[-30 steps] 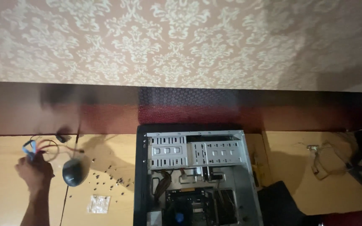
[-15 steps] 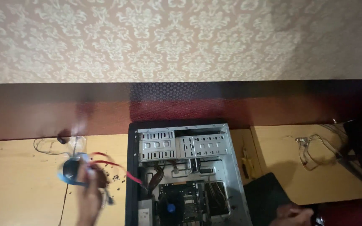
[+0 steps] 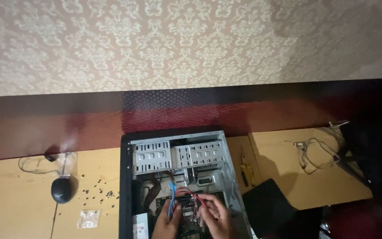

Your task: Connecting and organizing internal power and data cables within a desktop computer case.

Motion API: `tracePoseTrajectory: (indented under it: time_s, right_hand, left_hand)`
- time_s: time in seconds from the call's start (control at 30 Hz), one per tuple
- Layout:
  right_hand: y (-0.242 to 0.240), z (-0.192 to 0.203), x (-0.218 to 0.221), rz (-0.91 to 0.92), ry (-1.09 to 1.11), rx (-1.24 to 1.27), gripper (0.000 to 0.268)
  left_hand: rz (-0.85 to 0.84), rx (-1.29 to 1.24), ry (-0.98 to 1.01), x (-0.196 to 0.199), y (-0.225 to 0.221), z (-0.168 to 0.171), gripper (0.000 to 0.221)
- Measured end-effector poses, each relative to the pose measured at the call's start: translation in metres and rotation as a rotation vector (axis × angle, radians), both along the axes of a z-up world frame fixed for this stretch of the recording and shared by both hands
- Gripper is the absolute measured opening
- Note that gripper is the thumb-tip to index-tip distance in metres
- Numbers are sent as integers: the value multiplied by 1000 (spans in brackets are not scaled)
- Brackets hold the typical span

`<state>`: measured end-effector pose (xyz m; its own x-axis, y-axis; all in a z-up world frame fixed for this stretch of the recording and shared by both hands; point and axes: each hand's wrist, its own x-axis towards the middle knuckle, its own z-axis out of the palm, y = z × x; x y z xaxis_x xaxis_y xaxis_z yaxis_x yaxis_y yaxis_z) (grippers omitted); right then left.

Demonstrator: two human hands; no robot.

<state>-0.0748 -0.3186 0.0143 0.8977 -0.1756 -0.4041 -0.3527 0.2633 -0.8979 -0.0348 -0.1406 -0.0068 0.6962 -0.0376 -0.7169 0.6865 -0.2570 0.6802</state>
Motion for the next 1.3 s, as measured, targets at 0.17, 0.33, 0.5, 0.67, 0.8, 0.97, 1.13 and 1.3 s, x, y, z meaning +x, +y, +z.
tracePoseTrajectory:
  time_s: [0.17,0.33,0.5,0.67,0.8,0.97,1.13,1.3]
  right_hand:
    - [-43,-28,-3,234,-30,184,43]
    - [-64,-42,-3,370,-105,589,69]
    - [-52,7,9,605,-308,275,106]
    - [-39,12,22,207,-60,-289,40]
    - [-47,-17,24,-232,-139,-454,43]
    - [-54,-29,22,-664,-204,-445,44]
    - [-80,-32,23,-982,-393,-117,41]
    - [-106,-23,16,-935,-433,-45,43]
  left_hand:
    - [118,-229,62,1,14,-4,50]
    - [126,-346,285,11,22,27,59]
    - [-119,-247,276,9,24,20,39]
    - [-106,-301,336,5,25,32,54]
    - [-318,27,210,-4,30,-27,60]
    - [-180,-180,212,-3,42,0,49]
    - [-56,-383,-97,-14,50,-34,42]
    - [593,-699,-486,-8,49,6,21]
